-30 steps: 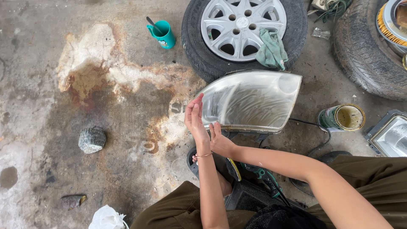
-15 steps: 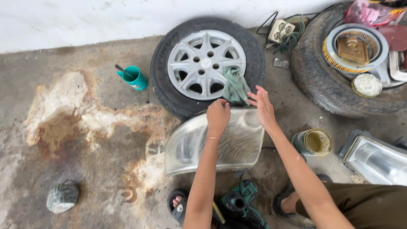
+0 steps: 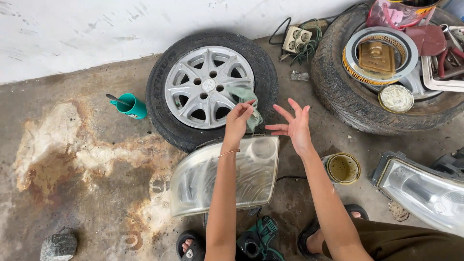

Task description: The person wipes a car headlight with a cloth, then applies a substance from a can onto the headlight and rubs it in with their hands. They continue to wipe the headlight with the cloth.

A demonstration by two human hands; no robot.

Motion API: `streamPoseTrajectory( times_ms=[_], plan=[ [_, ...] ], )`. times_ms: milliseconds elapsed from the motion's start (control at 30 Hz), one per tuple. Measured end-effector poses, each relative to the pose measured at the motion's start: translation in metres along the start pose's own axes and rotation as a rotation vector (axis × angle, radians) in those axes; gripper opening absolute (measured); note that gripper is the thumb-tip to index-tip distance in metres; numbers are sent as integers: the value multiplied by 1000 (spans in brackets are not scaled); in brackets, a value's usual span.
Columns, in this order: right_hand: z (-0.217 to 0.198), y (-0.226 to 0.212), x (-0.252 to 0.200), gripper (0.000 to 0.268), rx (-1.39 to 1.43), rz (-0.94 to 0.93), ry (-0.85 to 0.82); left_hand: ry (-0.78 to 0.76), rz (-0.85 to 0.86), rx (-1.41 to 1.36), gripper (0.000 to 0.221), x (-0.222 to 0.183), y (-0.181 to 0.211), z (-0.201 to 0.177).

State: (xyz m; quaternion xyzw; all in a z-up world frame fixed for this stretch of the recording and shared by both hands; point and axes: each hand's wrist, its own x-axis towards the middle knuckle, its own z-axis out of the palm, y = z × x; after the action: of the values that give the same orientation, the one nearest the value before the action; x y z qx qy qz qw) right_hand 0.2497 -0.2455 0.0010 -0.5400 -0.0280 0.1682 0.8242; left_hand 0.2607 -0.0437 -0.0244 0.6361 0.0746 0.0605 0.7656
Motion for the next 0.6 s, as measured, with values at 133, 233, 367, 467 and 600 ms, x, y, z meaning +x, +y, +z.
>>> streamPoseTrajectory(
  times_ms=[133,233,367,467,600],
  plan=[
    [24,-33,-32,100,0,-97,-157,-171,164,47,5,-88,114,26],
    [32,-37,-48,103,-59,-151,-219,-281,439,472,4,-126,125,43],
    [47,-58,-82,99,-113,-250,-250,-187,638,790,26,-157,107,50],
    [54,-70,-109,102,-27,-216,-310,-125,898,788,32,-174,118,47],
    [59,-80,-138,109,187,-148,-406,-132,1227,812,11,-193,137,41]
  ],
)
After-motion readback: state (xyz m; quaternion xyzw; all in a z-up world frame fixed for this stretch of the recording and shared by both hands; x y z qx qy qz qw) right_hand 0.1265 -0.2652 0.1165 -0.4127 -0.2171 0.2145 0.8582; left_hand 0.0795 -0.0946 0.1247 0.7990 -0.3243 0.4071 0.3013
